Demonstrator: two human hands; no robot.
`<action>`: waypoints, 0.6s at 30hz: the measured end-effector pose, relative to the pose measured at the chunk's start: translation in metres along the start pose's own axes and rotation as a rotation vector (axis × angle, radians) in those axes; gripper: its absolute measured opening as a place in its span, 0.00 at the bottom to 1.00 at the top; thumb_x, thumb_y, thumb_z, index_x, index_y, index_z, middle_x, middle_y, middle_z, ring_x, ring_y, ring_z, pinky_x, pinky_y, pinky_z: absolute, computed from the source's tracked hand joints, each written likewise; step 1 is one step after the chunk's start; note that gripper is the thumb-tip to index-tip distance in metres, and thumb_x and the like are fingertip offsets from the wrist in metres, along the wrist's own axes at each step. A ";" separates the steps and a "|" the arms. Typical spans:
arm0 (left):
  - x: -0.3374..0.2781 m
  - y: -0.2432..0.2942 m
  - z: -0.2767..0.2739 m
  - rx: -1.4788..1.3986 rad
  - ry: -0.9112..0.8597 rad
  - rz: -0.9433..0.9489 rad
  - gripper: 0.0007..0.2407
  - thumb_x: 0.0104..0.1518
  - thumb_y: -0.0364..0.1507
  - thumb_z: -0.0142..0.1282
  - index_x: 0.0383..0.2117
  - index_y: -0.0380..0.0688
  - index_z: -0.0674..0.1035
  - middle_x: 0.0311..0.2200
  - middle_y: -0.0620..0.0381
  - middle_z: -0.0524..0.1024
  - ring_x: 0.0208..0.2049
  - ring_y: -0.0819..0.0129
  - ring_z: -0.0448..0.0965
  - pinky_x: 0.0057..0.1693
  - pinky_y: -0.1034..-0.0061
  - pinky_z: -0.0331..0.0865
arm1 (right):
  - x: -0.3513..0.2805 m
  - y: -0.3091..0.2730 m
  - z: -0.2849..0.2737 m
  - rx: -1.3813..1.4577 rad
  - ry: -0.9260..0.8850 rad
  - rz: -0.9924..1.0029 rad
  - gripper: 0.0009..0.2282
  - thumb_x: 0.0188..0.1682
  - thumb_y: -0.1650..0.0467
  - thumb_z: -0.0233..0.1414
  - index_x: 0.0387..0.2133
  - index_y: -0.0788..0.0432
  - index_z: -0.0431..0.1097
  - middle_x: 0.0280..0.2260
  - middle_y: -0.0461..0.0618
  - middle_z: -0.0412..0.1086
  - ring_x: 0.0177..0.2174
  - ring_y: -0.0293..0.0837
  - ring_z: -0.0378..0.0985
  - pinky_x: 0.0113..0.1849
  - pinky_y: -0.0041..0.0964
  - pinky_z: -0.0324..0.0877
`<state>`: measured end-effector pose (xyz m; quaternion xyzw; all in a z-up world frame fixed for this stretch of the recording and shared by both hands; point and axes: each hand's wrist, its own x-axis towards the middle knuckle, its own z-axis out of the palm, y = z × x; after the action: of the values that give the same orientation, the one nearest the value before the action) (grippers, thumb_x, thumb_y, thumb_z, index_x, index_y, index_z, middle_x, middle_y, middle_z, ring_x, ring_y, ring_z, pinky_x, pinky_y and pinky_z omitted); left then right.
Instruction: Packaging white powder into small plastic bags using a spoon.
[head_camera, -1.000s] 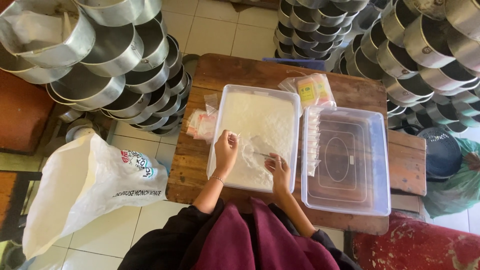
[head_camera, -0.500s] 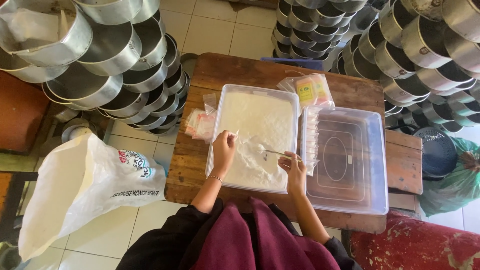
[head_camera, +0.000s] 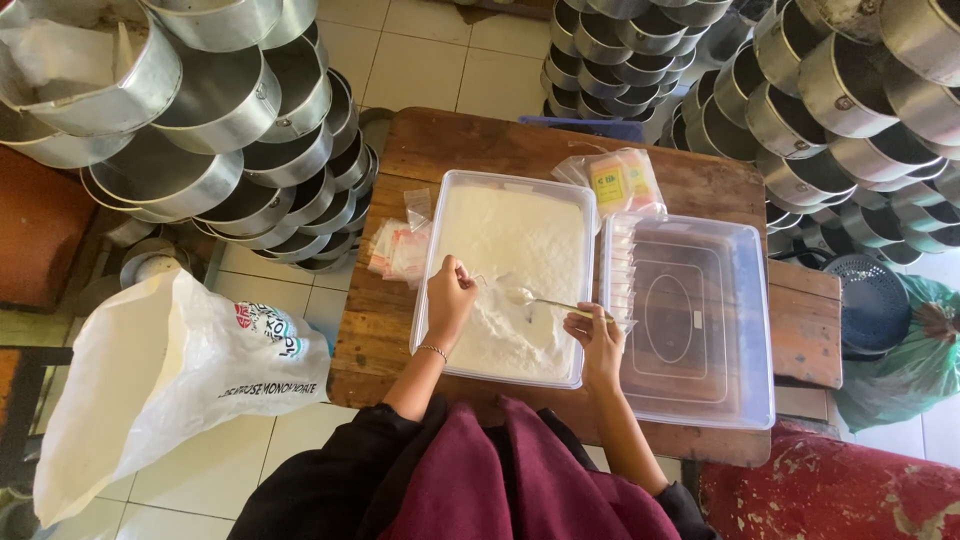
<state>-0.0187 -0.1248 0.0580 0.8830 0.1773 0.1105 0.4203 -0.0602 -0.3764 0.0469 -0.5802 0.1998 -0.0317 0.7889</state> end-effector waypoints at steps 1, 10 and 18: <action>0.000 0.002 -0.002 0.000 -0.001 0.000 0.07 0.47 0.25 0.57 0.26 0.51 0.70 0.21 0.50 0.80 0.28 0.44 0.84 0.38 0.57 0.76 | -0.002 -0.006 0.004 0.000 0.001 0.000 0.15 0.62 0.65 0.43 0.42 0.67 0.73 0.32 0.62 0.76 0.31 0.48 0.83 0.38 0.43 0.81; 0.001 0.033 -0.021 0.065 -0.165 0.098 0.06 0.50 0.21 0.54 0.28 0.46 0.70 0.24 0.43 0.80 0.30 0.41 0.85 0.39 0.55 0.78 | -0.005 -0.056 0.047 -0.099 -0.092 -0.059 0.16 0.62 0.66 0.42 0.39 0.66 0.73 0.29 0.60 0.75 0.29 0.46 0.82 0.37 0.41 0.81; -0.006 0.052 -0.030 0.113 -0.225 0.148 0.05 0.51 0.20 0.54 0.29 0.43 0.70 0.23 0.42 0.79 0.30 0.41 0.84 0.38 0.52 0.79 | -0.002 -0.076 0.066 -0.352 -0.205 -0.159 0.15 0.62 0.69 0.40 0.37 0.66 0.73 0.28 0.62 0.75 0.28 0.48 0.82 0.37 0.41 0.81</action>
<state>-0.0232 -0.1362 0.1173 0.9228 0.0694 0.0314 0.3776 -0.0249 -0.3408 0.1346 -0.7230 0.0745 0.0009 0.6869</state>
